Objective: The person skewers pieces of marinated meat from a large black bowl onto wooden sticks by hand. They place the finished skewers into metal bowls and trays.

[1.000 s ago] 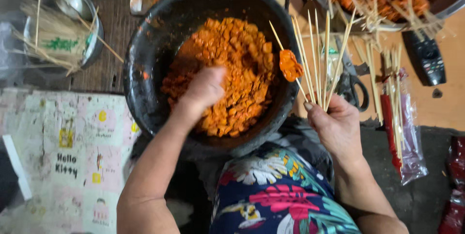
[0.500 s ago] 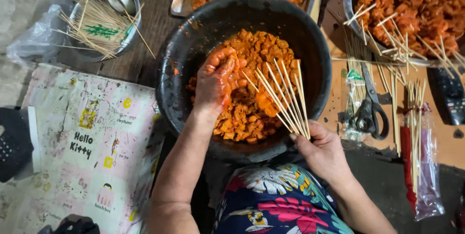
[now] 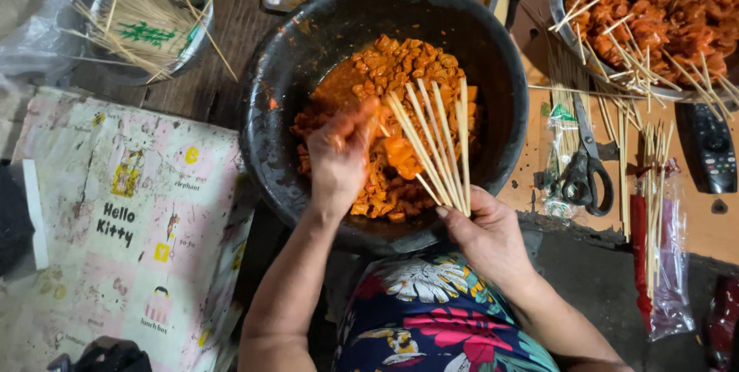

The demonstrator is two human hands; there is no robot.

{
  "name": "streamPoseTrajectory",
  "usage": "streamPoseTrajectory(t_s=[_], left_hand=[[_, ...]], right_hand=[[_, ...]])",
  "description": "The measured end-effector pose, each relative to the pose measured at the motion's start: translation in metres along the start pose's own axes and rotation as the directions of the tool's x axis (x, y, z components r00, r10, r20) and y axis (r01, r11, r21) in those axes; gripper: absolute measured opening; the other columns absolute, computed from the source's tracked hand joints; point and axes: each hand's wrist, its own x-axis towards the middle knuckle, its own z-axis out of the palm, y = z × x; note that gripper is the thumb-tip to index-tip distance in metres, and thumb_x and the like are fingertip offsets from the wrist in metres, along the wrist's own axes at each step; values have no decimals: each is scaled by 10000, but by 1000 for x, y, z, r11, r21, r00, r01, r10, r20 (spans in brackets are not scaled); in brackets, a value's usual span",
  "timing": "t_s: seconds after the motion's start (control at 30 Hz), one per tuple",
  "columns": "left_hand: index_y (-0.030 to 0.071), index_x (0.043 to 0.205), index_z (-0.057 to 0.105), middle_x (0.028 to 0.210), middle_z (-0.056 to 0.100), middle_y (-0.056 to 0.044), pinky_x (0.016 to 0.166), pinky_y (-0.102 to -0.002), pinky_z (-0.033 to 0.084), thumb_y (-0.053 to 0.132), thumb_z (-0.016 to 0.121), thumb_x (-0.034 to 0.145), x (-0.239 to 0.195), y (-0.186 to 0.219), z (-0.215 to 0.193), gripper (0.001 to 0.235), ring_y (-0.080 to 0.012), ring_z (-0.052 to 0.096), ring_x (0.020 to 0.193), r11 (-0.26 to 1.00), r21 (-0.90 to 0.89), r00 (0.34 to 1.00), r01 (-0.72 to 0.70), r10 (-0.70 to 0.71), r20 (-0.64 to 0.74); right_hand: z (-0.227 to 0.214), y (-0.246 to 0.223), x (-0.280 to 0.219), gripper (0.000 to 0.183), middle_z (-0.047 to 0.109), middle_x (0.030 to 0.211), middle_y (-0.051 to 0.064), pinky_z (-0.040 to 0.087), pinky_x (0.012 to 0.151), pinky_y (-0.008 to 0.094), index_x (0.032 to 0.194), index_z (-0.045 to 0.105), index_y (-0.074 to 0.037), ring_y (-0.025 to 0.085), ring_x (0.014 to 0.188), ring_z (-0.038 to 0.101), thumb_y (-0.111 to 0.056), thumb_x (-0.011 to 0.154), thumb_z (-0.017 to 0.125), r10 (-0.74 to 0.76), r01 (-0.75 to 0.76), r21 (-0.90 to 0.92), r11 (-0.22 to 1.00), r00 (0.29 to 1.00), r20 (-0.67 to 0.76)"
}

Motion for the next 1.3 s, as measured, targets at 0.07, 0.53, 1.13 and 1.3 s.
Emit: streamPoseTrajectory(t_s=[0.07,0.53,1.13,1.3], left_hand=[[38,1290,654,1339,681,-116,1180,-347,532,142,741,974,-15,-1,-3,344,-200,655,1290,997,7,990,-76,75,122],[24,1035,710,1027,693,-214,841,-513,558,-64,637,828,101,-83,5,236,-434,671,990,130,858,796,-497,-325,510],[-12,1125,606,967,757,-97,618,-289,554,112,602,1028,84,-45,-3,157,-165,695,745,760,374,790,532,-604,104],[7,1332,587,1061,730,-96,700,-293,563,66,626,994,56,-32,17,346,-164,710,857,828,187,845,529,-535,-22]], right_hand=[[6,-5,2,140,653,934,-52,439,679,198,1069,736,-21,27,782,528,15,969,646,-106,106,-16,994,994,38],[-66,-56,4,72,635,727,6,412,524,218,1027,717,1,57,587,525,7,965,683,-165,122,-125,985,885,-434],[-65,-32,7,84,621,660,-10,346,417,232,985,728,-30,57,484,463,-14,917,681,47,-37,38,999,948,-315],[-55,-21,9,70,616,672,-23,378,466,217,968,740,-23,43,533,486,-8,923,688,29,-21,46,999,984,-178]])
